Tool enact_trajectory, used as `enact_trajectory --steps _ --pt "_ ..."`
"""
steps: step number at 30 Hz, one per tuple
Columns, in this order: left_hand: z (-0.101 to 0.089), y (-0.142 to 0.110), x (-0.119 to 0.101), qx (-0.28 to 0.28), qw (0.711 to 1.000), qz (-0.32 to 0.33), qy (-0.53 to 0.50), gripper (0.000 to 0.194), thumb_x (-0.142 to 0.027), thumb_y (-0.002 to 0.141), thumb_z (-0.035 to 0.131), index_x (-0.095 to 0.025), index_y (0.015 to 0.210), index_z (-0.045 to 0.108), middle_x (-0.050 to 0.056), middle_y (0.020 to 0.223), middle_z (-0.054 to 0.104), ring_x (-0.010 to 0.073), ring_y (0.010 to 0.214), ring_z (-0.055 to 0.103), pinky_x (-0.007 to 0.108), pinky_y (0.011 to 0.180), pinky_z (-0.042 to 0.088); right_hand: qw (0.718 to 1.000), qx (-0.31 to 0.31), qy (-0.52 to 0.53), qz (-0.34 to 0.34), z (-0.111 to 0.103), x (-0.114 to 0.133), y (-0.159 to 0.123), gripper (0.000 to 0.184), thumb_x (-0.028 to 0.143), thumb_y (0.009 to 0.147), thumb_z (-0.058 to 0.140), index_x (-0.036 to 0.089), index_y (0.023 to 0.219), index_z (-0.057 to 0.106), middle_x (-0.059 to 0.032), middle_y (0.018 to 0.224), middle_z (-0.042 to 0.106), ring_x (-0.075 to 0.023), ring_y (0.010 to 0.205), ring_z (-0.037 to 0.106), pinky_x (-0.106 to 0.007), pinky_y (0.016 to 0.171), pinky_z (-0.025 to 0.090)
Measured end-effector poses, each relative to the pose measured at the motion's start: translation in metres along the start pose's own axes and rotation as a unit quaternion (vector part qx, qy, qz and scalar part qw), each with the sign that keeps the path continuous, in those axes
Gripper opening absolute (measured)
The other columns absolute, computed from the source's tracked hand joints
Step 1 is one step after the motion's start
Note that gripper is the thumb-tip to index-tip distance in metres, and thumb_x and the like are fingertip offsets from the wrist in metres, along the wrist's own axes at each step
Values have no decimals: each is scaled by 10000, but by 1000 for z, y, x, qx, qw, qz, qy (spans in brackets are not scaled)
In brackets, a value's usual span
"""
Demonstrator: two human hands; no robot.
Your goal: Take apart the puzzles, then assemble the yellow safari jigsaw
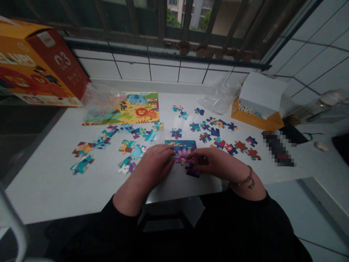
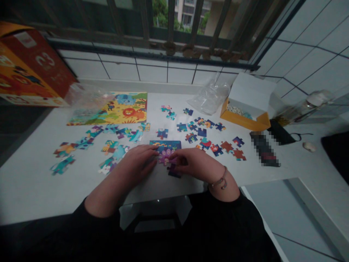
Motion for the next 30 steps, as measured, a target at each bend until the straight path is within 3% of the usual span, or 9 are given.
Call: enact_trajectory --steps 8,10,12,15,17,21,25,27,30 --pt "-3 0 -2 10 1000 -2 0 249 -229 1025 720 -221 1270 761 145 1447 771 356 1335 728 611 1172 573 998 3 -51 44 -27 -5 -20 45 265 952 796 267 982 763 7 844 774 -179 718 664 -289 631 459" --pt "-3 1 -2 12 1000 -3 -2 250 -233 1024 720 -218 1270 759 145 1443 773 354 1332 728 605 1171 571 998 -12 -37 52 -29 -11 -20 128 313 942 821 259 927 706 5 821 748 -179 702 644 -289 610 439" --pt "-2 1 -1 12 1000 -2 -5 255 -233 1026 713 -215 1277 753 145 1445 771 353 1338 724 598 1168 570 999 -24 24 37 -28 -14 -18 136 343 960 796 266 1025 705 2 839 743 -189 729 667 -292 619 460" --pt "-1 0 2 9 1000 -1 -8 267 -229 1027 704 -220 1291 744 135 1453 766 347 1347 716 593 1168 565 994 -36 99 17 -25 -14 -15 376 350 987 749 294 1355 693 5 902 765 -195 772 707 -299 662 502" --pt "1 0 3 12 1000 -1 -7 270 -226 1023 708 -222 1291 742 129 1447 769 347 1341 716 595 1169 561 994 -26 97 31 -25 -12 -13 402 346 989 741 295 1387 722 9 872 768 -182 738 695 -292 651 483" --pt "-1 2 1 17 1000 2 -5 259 -234 1028 713 -214 1284 745 133 1433 768 352 1330 712 594 1159 558 992 -29 80 97 -26 -10 -10 142 358 972 780 243 1047 816 -6 810 779 -159 692 672 -280 621 439" --pt "-6 2 -2 20 1000 -3 15 270 -273 1024 753 -227 1290 750 122 1345 781 348 1256 722 568 1088 578 987 -95 -17 128 -27 -13 -5 227 378 931 871 229 817 744 -3 754 748 -161 675 640 -287 588 384" --pt "-7 2 -3 27 999 -5 28 259 -292 1019 773 -242 1273 763 112 1296 783 340 1193 728 550 1036 588 988 -100 -39 115 -26 -12 -3 140 306 918 887 234 929 767 15 760 749 -164 690 655 -290 609 401" --pt "-5 -1 -5 15 999 6 33 321 -360 993 837 -267 1293 774 118 1362 762 348 1224 716 558 1048 578 992 -52 -57 101 -23 -6 -4 290 253 943 865 276 1224 798 44 762 754 -161 677 665 -297 639 417"
Point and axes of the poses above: each hand's wrist, its own y-axis towards the middle knuckle, its own z-axis out of the palm, x = y × z, the point moved 3 cm from there along y, towards the middle knuckle
